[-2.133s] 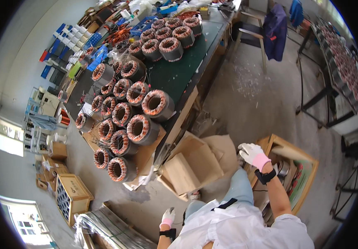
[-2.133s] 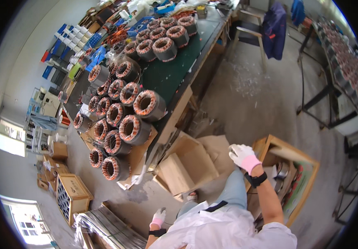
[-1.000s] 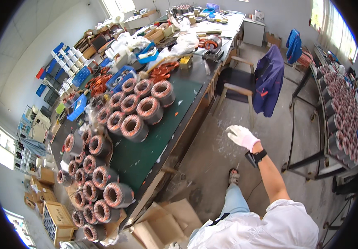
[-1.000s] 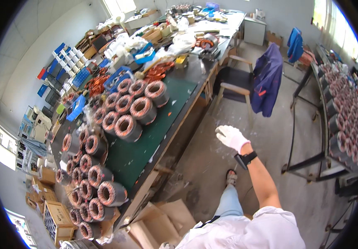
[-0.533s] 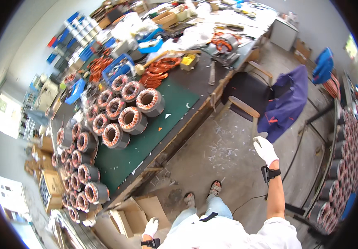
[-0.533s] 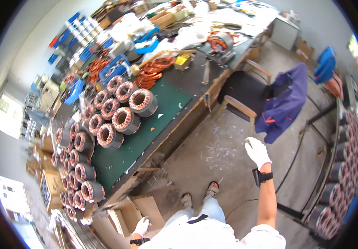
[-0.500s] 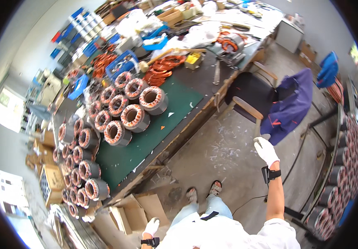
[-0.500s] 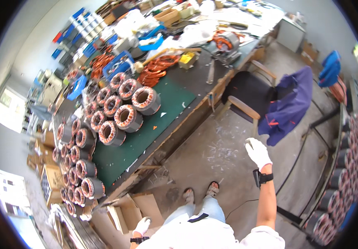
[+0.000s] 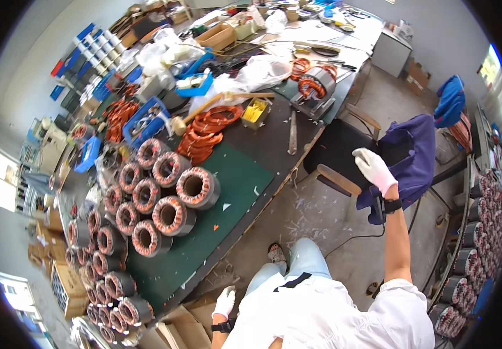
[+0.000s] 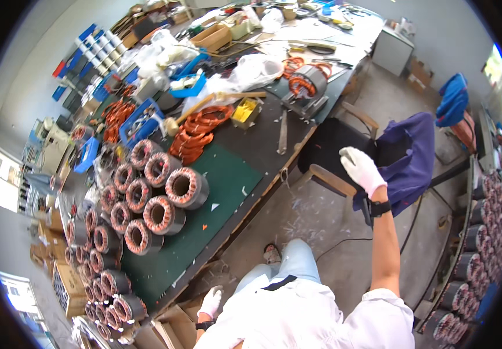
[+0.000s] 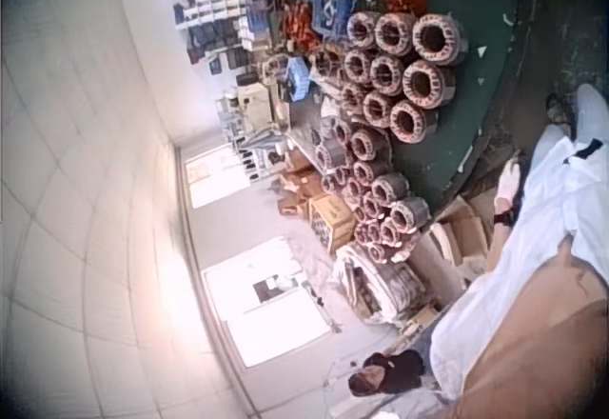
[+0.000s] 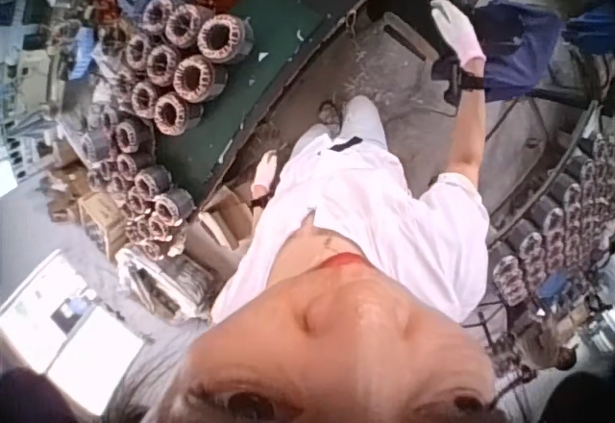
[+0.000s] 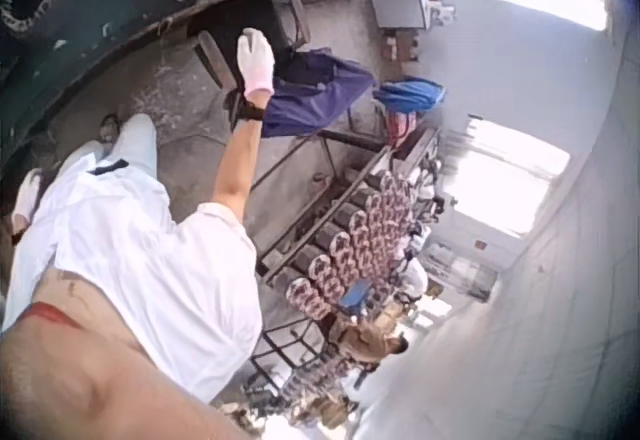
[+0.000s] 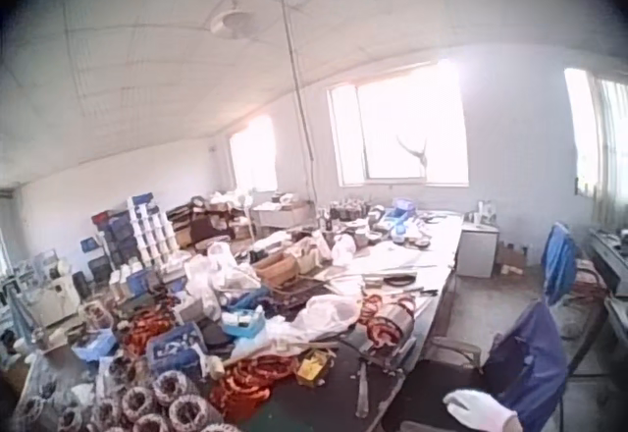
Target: Inspecting and organizing electric motor stators on a workbench.
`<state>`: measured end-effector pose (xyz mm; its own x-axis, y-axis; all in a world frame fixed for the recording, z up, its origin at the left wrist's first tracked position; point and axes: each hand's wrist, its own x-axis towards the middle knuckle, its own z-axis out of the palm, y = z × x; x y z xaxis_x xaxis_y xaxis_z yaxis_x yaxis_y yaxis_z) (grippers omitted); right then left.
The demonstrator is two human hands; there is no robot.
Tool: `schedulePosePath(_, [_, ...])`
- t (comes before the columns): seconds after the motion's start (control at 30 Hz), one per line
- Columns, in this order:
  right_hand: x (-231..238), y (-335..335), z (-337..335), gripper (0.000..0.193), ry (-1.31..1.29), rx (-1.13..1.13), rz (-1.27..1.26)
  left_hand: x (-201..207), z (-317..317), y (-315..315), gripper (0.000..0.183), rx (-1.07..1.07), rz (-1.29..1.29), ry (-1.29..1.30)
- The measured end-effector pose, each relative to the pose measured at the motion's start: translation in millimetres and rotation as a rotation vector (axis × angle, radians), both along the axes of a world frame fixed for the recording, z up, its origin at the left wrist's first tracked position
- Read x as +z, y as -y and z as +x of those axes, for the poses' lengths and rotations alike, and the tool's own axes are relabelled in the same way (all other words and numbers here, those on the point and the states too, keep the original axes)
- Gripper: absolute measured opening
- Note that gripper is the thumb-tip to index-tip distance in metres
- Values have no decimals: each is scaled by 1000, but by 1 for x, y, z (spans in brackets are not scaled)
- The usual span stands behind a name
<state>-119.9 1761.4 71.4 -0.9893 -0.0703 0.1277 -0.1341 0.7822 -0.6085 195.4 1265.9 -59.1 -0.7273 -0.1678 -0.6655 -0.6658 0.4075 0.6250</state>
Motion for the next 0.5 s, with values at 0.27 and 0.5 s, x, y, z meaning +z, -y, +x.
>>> schedulePosePath(0.27, [1,-112,-107,20,-46,-195,4,-14,-45,2,29,-90,-260,10])
schedulePosePath(0.5, [-58,-185,-280,19,-170,-295,15,-84,-84,-5,40,-198,-188,26])
